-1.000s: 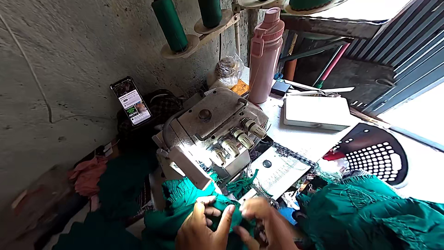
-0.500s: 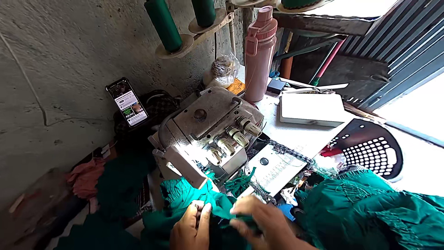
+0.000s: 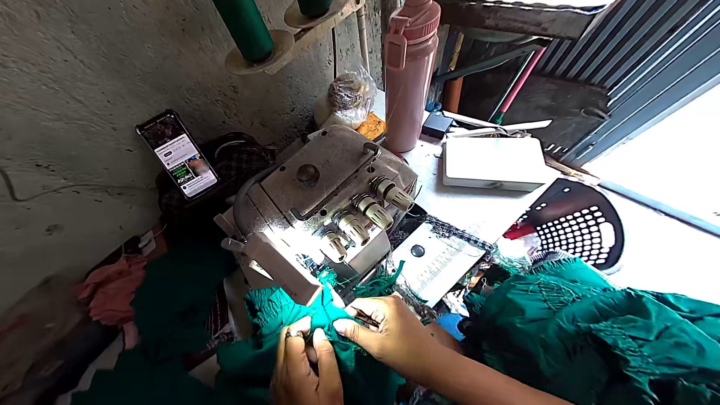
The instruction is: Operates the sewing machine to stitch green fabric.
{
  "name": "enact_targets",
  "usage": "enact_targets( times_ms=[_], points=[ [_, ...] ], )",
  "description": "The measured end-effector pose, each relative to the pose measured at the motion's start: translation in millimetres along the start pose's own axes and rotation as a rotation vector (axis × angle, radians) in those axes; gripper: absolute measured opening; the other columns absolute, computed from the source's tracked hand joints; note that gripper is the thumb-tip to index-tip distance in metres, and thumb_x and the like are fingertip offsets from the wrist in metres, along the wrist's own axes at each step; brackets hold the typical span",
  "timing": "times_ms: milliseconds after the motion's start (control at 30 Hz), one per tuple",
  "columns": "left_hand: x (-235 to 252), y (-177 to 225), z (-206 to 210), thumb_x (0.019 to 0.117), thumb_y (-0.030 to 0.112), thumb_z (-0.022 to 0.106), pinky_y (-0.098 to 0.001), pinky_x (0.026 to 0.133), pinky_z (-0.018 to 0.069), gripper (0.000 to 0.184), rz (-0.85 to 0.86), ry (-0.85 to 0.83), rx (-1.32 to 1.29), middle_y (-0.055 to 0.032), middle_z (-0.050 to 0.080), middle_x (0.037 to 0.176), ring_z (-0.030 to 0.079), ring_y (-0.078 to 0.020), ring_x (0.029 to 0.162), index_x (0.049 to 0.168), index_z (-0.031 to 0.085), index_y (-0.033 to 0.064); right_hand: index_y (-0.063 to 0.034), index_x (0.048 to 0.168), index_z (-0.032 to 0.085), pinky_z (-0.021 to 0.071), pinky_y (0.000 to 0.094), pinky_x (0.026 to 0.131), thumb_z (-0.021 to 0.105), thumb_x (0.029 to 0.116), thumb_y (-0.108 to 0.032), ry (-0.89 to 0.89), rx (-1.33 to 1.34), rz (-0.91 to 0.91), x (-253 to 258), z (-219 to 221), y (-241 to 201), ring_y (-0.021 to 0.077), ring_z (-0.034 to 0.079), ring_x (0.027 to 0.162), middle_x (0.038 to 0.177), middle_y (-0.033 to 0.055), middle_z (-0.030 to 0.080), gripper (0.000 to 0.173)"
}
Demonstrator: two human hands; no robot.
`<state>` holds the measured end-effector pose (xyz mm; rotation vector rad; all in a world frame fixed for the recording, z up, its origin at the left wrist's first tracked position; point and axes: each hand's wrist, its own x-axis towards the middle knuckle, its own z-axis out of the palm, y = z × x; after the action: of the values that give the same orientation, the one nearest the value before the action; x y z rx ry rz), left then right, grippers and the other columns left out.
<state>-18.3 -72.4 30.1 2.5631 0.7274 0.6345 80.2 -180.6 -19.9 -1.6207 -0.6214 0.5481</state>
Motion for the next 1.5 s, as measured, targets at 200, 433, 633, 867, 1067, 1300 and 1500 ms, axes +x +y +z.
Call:
enact_targets(
  times_ms=[200, 433, 633, 867, 1067, 1300, 1500],
  points=[
    [6.6, 0.1, 2.6, 0.092, 0.016, 0.053, -0.034, 0.092, 0.0455, 0.022, 0.225, 0.019, 0.101, -0.0185, 0.071, 0.116, 0.063, -0.0265, 0.104, 0.087, 0.067, -0.0007, -0.0046, 0.11, 0.076, 0.0513, 0.0284, 0.071, 0.055, 0.0963, -0.015, -0.005, 0.047, -0.047, 9.7, 7.2, -13.0, 0.0073, 0.065, 0.078, 0.088, 0.0048, 0.073, 0.028],
    [1.4, -8.1, 10.4, 0.1012, 0.015, 0.052, -0.0209, 0.098, 0.0475, 0.027, 0.264, 0.107, 0.019, -0.0143, 0.075, 0.101, 0.068, -0.0149, 0.102, 0.102, 0.071, -0.0033, -0.0071, 0.121, 0.058, 0.0482, 0.0167, 0.055, 0.073, 0.091, -0.023, 0.311, -0.043, -0.263, 0.3, 7.5, 27.0, 0.0005, 0.056, 0.061, 0.08, -0.0045, 0.065, 0.037],
    [16.1, -3.5, 8.8, 0.0898, 0.011, 0.065, -0.0218, 0.077, 0.0534, 0.016, 0.225, 0.12, 0.152, -0.0114, 0.072, 0.092, 0.069, -0.0151, 0.085, 0.095, 0.077, 0.0018, -0.0125, 0.098, 0.071, 0.0448, 0.0097, 0.061, 0.064, 0.0976, -0.052, 0.305, -0.083, -0.341, -17.5, 3.1, 37.0, -0.0034, 0.054, 0.076, 0.099, 0.0006, 0.059, 0.04],
    [21.2, 10.4, -6.2, 0.0944, 0.019, 0.062, -0.0355, 0.062, 0.0544, 0.023, 0.184, -0.086, 0.229, -0.0097, 0.071, 0.077, 0.068, -0.0214, 0.067, 0.092, 0.078, 0.0026, -0.0176, 0.097, 0.073, 0.0518, 0.0278, 0.054, 0.066, 0.0932, -0.021, 0.254, -0.487, -0.672, -35.3, 13.4, 24.5, 0.0164, 0.064, 0.071, 0.085, 0.0041, 0.064, 0.009],
    [22.5, -1.5, -15.9, 0.0917, 0.013, 0.063, -0.023, 0.05, 0.0518, 0.023, -0.072, -0.271, -0.028, -0.0026, 0.067, 0.075, 0.059, -0.0039, 0.053, 0.11, 0.07, 0.0005, -0.0099, 0.102, 0.075, 0.0495, 0.0233, 0.055, 0.065, 0.0943, -0.02, 0.136, -0.071, -0.515, -17.2, 6.1, 15.2, 0.0089, 0.06, 0.066, 0.081, 0.0035, 0.063, 0.016],
    [21.3, -5.3, -16.0, 0.0933, 0.008, 0.061, -0.0156, 0.05, 0.0495, 0.016, -0.198, -0.261, -0.187, 0.0045, 0.061, 0.069, 0.054, 0.0043, 0.051, 0.105, 0.065, -0.0018, -0.0106, 0.094, 0.078, 0.0497, 0.0257, 0.057, 0.064, 0.0895, -0.019, 0.254, -0.133, -0.359, 31.5, 9.8, 9.7, 0.008, 0.061, 0.066, 0.077, 0.0012, 0.065, 0.017],
    [21.0, -4.5, -16.1, 0.093, 0.003, 0.06, -0.0121, 0.054, 0.0506, 0.012, -0.203, -0.264, -0.264, 0.0062, 0.066, 0.074, 0.058, 0.0077, 0.057, 0.103, 0.064, -0.002, -0.0125, 0.096, 0.08, 0.0488, 0.0233, 0.055, 0.067, 0.0875, -0.018, 0.299, -0.14, -0.384, 31.6, 13.8, 13.7, 0.0063, 0.06, 0.065, 0.078, 0.0002, 0.065, 0.016]
  ],
)
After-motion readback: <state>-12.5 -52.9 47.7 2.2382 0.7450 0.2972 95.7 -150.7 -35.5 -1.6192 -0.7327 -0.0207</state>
